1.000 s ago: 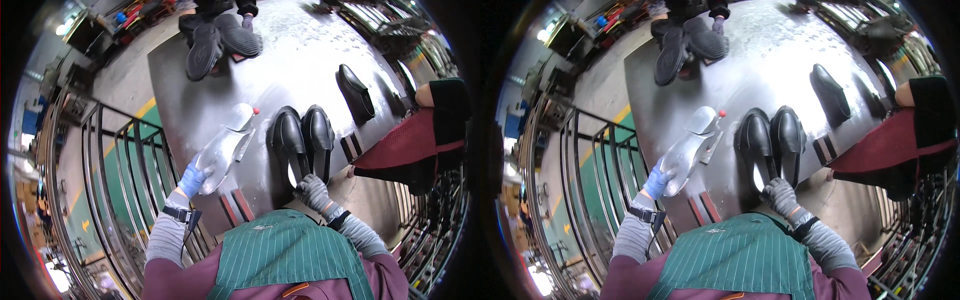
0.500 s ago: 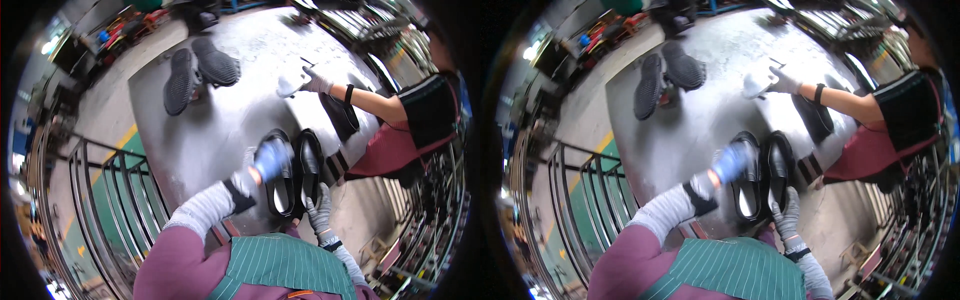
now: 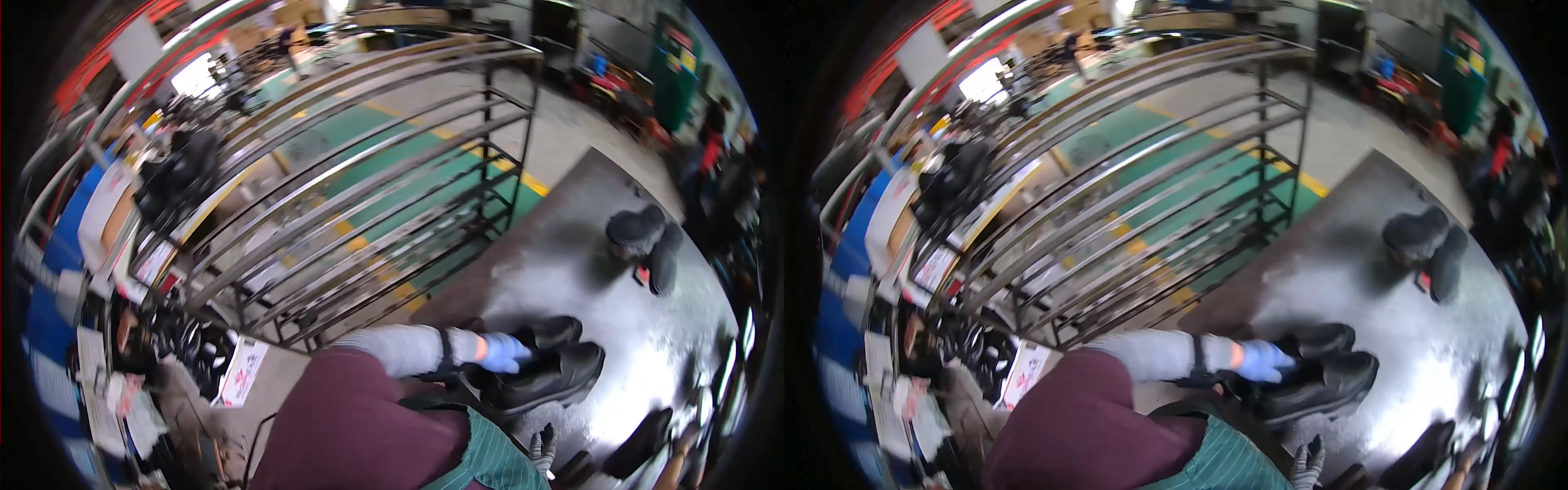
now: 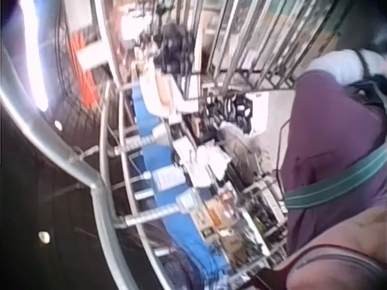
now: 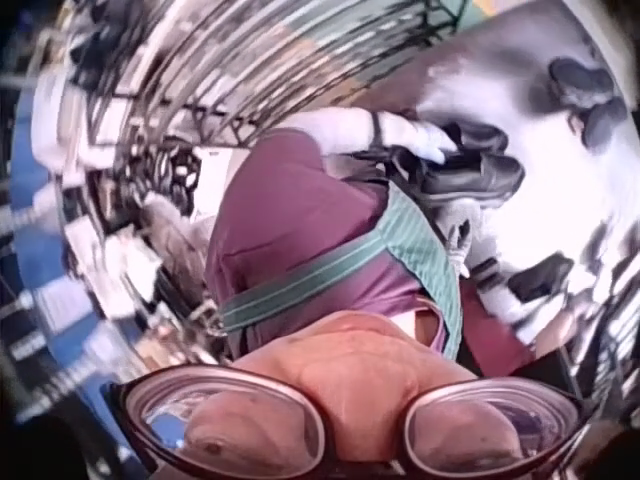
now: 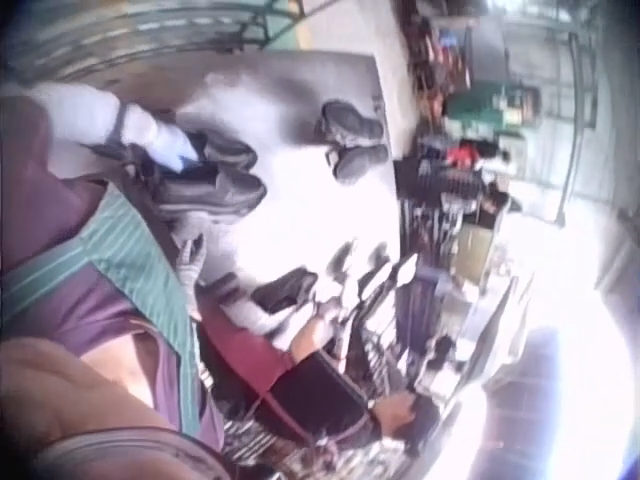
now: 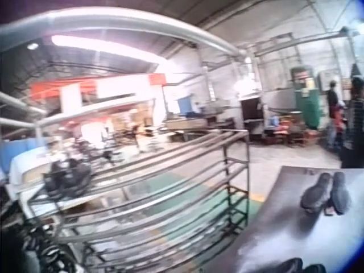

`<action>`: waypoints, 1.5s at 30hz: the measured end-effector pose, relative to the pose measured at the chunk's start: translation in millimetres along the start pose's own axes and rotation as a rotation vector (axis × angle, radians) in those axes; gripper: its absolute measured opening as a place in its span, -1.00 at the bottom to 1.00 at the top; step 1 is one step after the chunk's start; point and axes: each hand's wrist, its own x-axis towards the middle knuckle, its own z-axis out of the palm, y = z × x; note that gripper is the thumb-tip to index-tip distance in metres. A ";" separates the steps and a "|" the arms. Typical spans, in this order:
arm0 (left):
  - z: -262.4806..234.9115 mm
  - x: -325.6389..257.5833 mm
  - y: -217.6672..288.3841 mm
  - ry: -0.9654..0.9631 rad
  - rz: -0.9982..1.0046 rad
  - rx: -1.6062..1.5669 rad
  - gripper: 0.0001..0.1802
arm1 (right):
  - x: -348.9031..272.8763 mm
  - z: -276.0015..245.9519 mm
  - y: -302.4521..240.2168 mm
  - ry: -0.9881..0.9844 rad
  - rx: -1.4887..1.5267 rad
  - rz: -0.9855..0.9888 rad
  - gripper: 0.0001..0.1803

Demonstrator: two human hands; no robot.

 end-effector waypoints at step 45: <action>-212.8 423.2 -62.9 0.026 -0.178 -1.171 -0.45 | 431.9 -46.4 -268.9 0.570 0.336 0.270 -0.16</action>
